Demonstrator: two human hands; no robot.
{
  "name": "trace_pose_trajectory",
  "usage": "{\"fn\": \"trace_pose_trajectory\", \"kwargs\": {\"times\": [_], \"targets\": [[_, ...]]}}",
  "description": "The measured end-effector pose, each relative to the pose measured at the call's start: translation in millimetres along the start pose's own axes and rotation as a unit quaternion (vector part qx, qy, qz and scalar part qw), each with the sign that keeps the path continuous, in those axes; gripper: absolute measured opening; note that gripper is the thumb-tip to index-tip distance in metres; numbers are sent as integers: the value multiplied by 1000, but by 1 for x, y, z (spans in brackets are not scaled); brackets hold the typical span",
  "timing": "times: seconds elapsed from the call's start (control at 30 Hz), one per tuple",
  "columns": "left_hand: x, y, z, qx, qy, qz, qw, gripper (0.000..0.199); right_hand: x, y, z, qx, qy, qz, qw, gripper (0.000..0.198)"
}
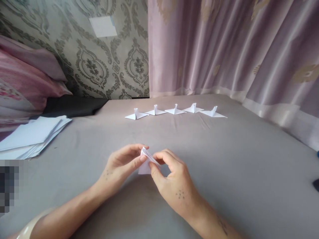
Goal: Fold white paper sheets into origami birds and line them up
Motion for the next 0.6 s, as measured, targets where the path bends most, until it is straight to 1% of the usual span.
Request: {"fn": "trace_pose_trajectory", "kwargs": {"times": [0.1, 0.2, 0.23, 0.3, 0.37, 0.43, 0.5, 0.57, 0.6], "targets": [[1, 1, 0, 17, 36, 22, 999, 11, 1, -1, -2, -27, -12, -28, 999, 4], [-1, 0, -2, -3, 88, 70, 994, 8, 5, -3, -8, -103, -43, -91, 990, 17], [-2, 0, -2, -8, 103, 88, 991, 8, 7, -3, -9, -119, -57, -115, 985, 18], [-4, -2, 0, -6, 117, 116, 986, 7, 11, -4, -8, -110, -74, -155, 979, 15], [-4, -2, 0, -6, 103, 112, 988, 7, 12, -3, -6, -87, -76, -165, 980, 14], [-1, -1, -2, -26, 56, 69, 996, 7, 9, -4, -6, -94, -72, -143, 983, 20], [5, 1, -6, -55, -26, 12, 998, 10, 3, -4, -6, -111, -65, -90, 988, 33], [10, 4, -7, -69, -117, -28, 990, 14, -4, -4, -4, -98, -49, -23, 994, 41], [12, 5, -7, -69, -153, -42, 985, 16, -7, -4, -2, -79, -34, 7, 996, 38]]}}
Point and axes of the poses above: each hand's wrist, its own y-axis towards the middle knuckle, its own z-axis out of the palm, x = y × z, the point moved 5 cm from there along y, towards the middle knuckle, and after that the axes turned 1 degree about -y, right-handed, at the moved point
